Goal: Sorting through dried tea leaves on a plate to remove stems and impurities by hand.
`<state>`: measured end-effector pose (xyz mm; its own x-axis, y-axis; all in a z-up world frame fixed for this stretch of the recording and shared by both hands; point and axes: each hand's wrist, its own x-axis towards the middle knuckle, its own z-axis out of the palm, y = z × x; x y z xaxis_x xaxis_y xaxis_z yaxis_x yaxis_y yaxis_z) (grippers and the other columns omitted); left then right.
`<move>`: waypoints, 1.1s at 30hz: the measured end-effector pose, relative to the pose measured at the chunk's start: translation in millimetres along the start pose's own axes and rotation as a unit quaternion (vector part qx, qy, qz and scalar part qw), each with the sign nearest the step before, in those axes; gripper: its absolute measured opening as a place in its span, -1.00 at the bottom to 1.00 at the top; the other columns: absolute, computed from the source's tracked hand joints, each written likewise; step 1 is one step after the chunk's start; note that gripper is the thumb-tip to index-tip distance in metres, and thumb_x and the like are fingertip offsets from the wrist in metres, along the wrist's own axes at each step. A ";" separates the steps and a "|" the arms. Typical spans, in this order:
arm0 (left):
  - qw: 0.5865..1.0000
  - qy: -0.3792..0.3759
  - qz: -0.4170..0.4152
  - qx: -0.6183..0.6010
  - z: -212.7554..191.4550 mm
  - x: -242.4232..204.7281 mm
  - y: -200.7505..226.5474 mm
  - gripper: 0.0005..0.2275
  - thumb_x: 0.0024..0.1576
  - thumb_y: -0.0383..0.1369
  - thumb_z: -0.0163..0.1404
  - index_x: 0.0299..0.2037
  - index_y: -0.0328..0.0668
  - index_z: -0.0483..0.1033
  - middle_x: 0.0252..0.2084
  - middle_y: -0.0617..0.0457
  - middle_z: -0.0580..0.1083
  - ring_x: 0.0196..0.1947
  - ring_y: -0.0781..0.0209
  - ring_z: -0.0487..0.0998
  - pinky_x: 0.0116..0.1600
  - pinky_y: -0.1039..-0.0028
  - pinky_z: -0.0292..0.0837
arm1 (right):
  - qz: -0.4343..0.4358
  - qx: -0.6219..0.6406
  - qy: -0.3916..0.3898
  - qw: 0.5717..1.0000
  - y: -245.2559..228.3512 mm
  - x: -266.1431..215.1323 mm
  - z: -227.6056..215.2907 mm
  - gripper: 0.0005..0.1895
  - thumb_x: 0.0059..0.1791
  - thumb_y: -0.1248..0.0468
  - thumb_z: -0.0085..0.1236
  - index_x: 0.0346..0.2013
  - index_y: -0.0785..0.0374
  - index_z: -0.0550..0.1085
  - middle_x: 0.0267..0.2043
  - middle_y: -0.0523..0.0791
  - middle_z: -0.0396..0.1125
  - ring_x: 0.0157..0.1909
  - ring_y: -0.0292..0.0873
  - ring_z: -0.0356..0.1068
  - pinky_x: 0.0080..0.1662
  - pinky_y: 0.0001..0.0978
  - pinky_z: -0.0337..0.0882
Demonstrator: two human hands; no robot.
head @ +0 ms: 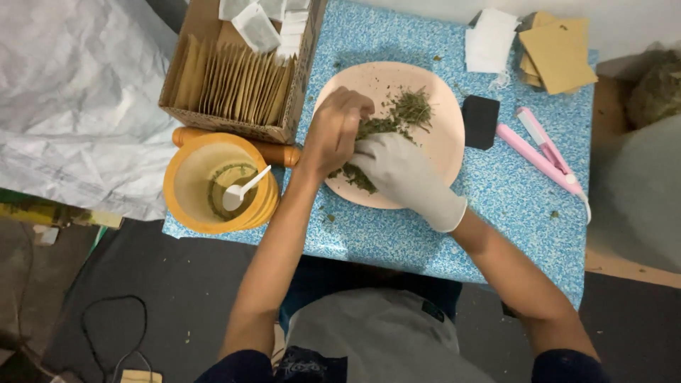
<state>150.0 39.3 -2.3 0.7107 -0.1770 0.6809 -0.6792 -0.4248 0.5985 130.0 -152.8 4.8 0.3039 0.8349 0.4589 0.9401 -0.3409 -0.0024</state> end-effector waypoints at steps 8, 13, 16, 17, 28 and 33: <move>0.993 0.108 0.021 -0.031 -15.8 -5.7 -1.1 -0.43 0.48 -0.09 -0.57 -0.15 -0.10 0.62 -0.34 0.00 0.50 -0.28 0.00 0.46 0.01 0.28 0.44 | -0.051 0.065 -0.092 0.992 -16.6 19.0 -15.7 -0.72 0.16 0.17 0.16 0.00 0.26 0.70 0.08 0.15 0.58 0.27 0.24 0.51 0.32 0.04 0.41; 0.995 0.095 0.018 0.017 -13.0 -7.6 -4.4 -0.54 0.47 -0.14 -0.40 -0.24 -0.07 0.61 -0.39 -0.04 0.48 -0.31 -0.02 0.46 -0.04 0.23 0.47 | -0.052 0.065 -0.024 0.996 12.4 -5.4 -4.3 -0.66 0.08 0.07 0.17 -0.17 0.24 0.74 -0.01 0.13 0.62 0.18 0.22 0.59 0.20 -0.01 0.52; 0.992 0.036 0.015 0.122 -17.0 -3.2 7.6 -0.60 0.48 -0.19 -0.36 -0.16 -0.13 0.57 -0.38 -0.12 0.45 -0.29 -0.15 0.51 -0.12 0.11 0.50 | -0.028 -0.013 -0.009 0.999 34.2 -23.0 2.8 -0.76 0.12 0.31 0.15 0.02 0.14 0.70 0.09 0.03 0.60 0.17 0.12 0.58 0.12 -0.09 0.55; 0.992 0.024 -0.007 0.127 -19.1 -1.7 13.2 -0.57 0.49 -0.17 -0.42 -0.15 -0.14 0.55 -0.41 -0.11 0.42 -0.31 -0.13 0.50 -0.16 0.12 0.51 | -0.004 -0.047 0.004 0.999 39.0 -25.7 0.3 -0.79 0.13 0.28 0.22 0.04 0.15 0.69 0.08 -0.01 0.59 0.15 0.06 0.58 0.10 -0.17 0.56; 0.973 -0.079 -0.104 0.191 -13.6 -12.0 8.4 -0.83 0.20 -0.51 -0.03 -0.06 -0.21 0.57 -0.43 -0.10 0.49 -0.42 -0.18 0.57 -0.37 0.03 0.55 | 0.086 -0.028 -0.040 0.995 14.7 -8.1 -11.6 -0.81 0.15 0.15 0.29 0.01 0.12 0.67 0.02 -0.08 0.56 0.13 0.01 0.50 0.03 -0.18 0.45; 0.974 -0.130 -0.065 0.172 -17.9 -7.7 22.1 -0.83 0.12 -0.52 0.06 -0.12 -0.22 0.64 -0.36 -0.13 0.56 -0.28 -0.13 0.64 -0.21 0.18 0.60 | 0.139 0.012 -0.033 0.990 32.3 -23.5 -8.8 -0.81 0.17 0.29 0.27 0.05 0.20 0.69 0.00 -0.05 0.59 0.10 -0.01 0.54 0.09 -0.23 0.48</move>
<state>126.2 47.1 13.3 0.8394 -0.3014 0.4523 -0.5102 -0.7238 0.4646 151.8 -187.3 1.8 0.5600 0.7370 0.3785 0.8219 -0.5517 -0.1418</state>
